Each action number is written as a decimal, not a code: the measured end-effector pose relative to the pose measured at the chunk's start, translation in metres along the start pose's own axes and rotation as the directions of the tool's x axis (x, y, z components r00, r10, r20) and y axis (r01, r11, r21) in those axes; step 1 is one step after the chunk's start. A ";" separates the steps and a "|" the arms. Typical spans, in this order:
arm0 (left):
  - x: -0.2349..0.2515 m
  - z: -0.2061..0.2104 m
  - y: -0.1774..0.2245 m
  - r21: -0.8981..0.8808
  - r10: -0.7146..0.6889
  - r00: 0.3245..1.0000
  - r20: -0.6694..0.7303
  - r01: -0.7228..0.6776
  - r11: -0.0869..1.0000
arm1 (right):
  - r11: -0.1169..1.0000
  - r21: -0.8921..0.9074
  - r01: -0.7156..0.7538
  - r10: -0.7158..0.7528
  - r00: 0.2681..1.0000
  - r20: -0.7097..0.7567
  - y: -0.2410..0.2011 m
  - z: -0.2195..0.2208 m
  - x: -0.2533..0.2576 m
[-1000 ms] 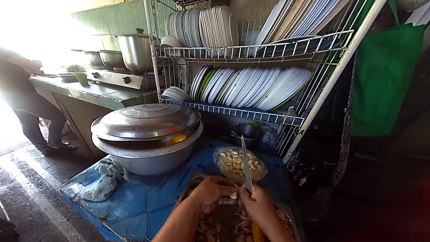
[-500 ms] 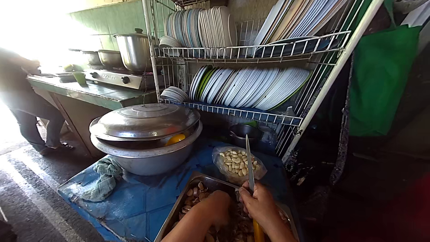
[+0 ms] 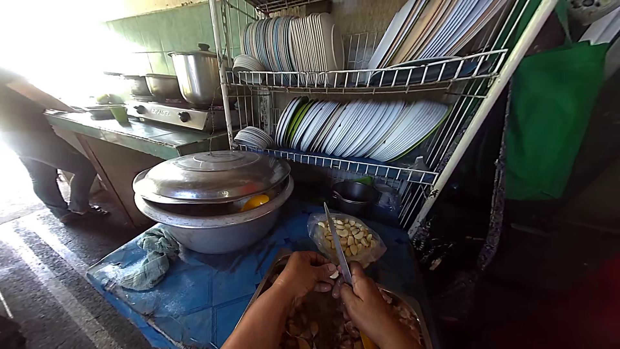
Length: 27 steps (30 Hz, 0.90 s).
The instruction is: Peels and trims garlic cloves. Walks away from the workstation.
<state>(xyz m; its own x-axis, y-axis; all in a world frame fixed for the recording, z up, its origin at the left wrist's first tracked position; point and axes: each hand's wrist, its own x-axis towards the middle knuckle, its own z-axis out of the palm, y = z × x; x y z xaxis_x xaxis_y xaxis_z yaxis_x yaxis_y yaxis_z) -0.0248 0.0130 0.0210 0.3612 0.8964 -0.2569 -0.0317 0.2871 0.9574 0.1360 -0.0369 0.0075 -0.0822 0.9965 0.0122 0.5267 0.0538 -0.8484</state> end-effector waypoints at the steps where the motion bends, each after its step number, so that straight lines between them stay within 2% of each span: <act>1: 0.000 0.000 0.000 -0.017 -0.002 1.000 -0.009 0.001 1.000 | 1.000 -0.004 -0.002 0.002 1.000 -0.002 -0.001 0.000 0.000; 6: -0.001 0.001 0.003 -0.122 -0.013 1.000 0.003 0.013 0.992 | 1.000 -0.009 -0.014 0.014 1.000 -0.009 -0.004 0.001 -0.001; 18: -0.005 0.002 0.006 -0.120 -0.009 1.000 0.024 0.011 0.993 | 0.999 -0.032 -0.020 0.020 1.000 -0.018 -0.004 0.003 0.000; 25: -0.007 0.004 0.007 -0.081 0.000 0.998 0.057 0.005 0.997 | 0.984 -0.165 -0.061 0.052 0.997 -0.058 -0.008 0.006 -0.001; 27: -0.009 0.005 0.006 -0.074 0.010 0.998 0.064 -0.005 0.997 | 0.986 -0.152 -0.075 0.067 0.996 -0.054 -0.009 0.005 0.000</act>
<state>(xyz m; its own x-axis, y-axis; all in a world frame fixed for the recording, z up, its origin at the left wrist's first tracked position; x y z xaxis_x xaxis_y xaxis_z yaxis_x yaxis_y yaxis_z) -0.0232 0.0053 0.0300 0.4197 0.8758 -0.2382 -0.1022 0.3064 0.9464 0.1269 -0.0373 0.0123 -0.0005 0.9999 -0.0158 0.6537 -0.0116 -0.7566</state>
